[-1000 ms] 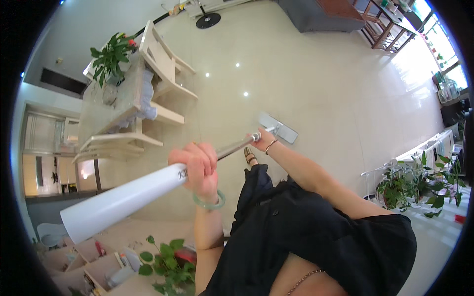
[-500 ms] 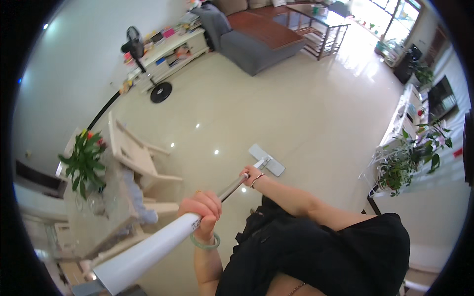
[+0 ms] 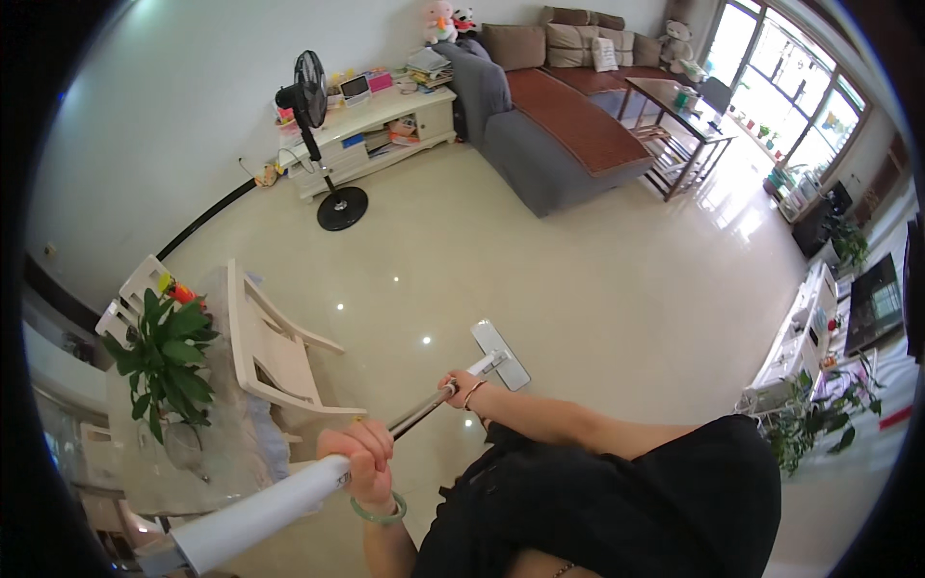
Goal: The person mops the floor in a bedroom and hallway using a flat mop. They move through the rooms, cleaning the tiled surfaces, and briefly dip the mop into a bucket in the bathroom before continuing to mop the living area.
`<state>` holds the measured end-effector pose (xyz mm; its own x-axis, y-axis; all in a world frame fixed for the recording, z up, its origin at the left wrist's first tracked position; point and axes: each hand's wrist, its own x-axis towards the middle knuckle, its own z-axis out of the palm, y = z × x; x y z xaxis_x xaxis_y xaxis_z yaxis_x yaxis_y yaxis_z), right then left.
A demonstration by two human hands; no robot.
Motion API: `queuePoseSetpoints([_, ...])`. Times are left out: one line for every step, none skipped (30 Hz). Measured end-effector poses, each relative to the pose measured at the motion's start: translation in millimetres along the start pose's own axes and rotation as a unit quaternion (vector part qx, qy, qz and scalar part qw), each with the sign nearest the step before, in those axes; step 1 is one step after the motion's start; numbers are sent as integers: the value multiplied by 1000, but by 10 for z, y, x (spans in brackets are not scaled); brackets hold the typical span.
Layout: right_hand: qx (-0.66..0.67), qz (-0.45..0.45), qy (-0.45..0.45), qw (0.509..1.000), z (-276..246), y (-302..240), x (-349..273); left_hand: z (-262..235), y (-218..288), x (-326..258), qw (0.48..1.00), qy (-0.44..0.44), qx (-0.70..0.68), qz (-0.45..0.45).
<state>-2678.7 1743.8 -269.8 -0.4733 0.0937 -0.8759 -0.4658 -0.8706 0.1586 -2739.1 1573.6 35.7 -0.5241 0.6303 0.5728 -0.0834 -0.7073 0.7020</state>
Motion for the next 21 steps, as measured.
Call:
queuePoseSetpoints([-11,8,-4,1000,195,-10,96,-70,-54,133,1000,11,6,6])
queuePoseSetpoints([-21,16,-7,1000,398,-37,193,-138,-110,263,1000,22,11,12])
queuePoseSetpoints([-36,29,-9,999,583,-17,295,-204,-133,368,999,37,22,18])
queuePoseSetpoints([-17,43,-26,999,779,6,402,-295,-186,458,997,54,42,27])
queuePoseSetpoints([-62,34,-20,997,934,43,496,-361,-198,554,996,58,66,29])
queuePoseSetpoints([-110,24,-16,994,1124,48,589,-416,-237,660,993,63,89,35])
queuePoseSetpoints([-158,15,-14,987,1317,64,686,-480,-273,771,991,67,111,41])
queuePoseSetpoints([-176,-15,13,984,1538,123,804,-550,-305,895,987,82,133,43])
queuePoseSetpoints([-199,-19,8,980,1713,82,953,-614,-360,1041,984,95,147,43])
queuePoseSetpoints([-222,-23,4,975,1870,28,1124,-694,-416,1168,980,107,161,44])
queuePoseSetpoints([-244,-28,0,969,2029,-27,1294,-791,-474,1289,980,112,158,40])
queuePoseSetpoints([-311,-14,10,950,2283,273,1225,-982,-448,1342,974,128,182,33])
queuePoseSetpoints([-338,-14,2,941,2459,247,1375,-1110,-489,1454,974,132,182,29])
queuePoseSetpoints([-363,-14,-7,932,2636,222,1525,-1235,-563,1605,974,127,181,51])
queuePoseSetpoints([-367,-18,-13,930,2836,219,1676,-1361,-654,1798,974,122,178,72])
queuePoseSetpoints([-370,-24,-19,928,3026,201,1820,-1502,-737,1983,973,116,175,93])
queuePoseSetpoints([-349,-31,-12,936,3228,170,1962,-1661,-808,2144,978,95,168,79])
queuePoseSetpoints([-330,-35,-6,943,3450,175,2077,-1830,-854,2309,981,76,164,65])
queuePoseSetpoints([-310,-39,0,950,3659,167,2181,-1986,-892,2485,984,56,159,51])
queuePoseSetpoints([-273,-1,-3,962,3837,133,2263,-2067,-938,2677,985,66,153,55])
queuePoseSetpoints([-257,7,-2,966,4064,184,2308,-2213,-977,2836,984,76,151,56])
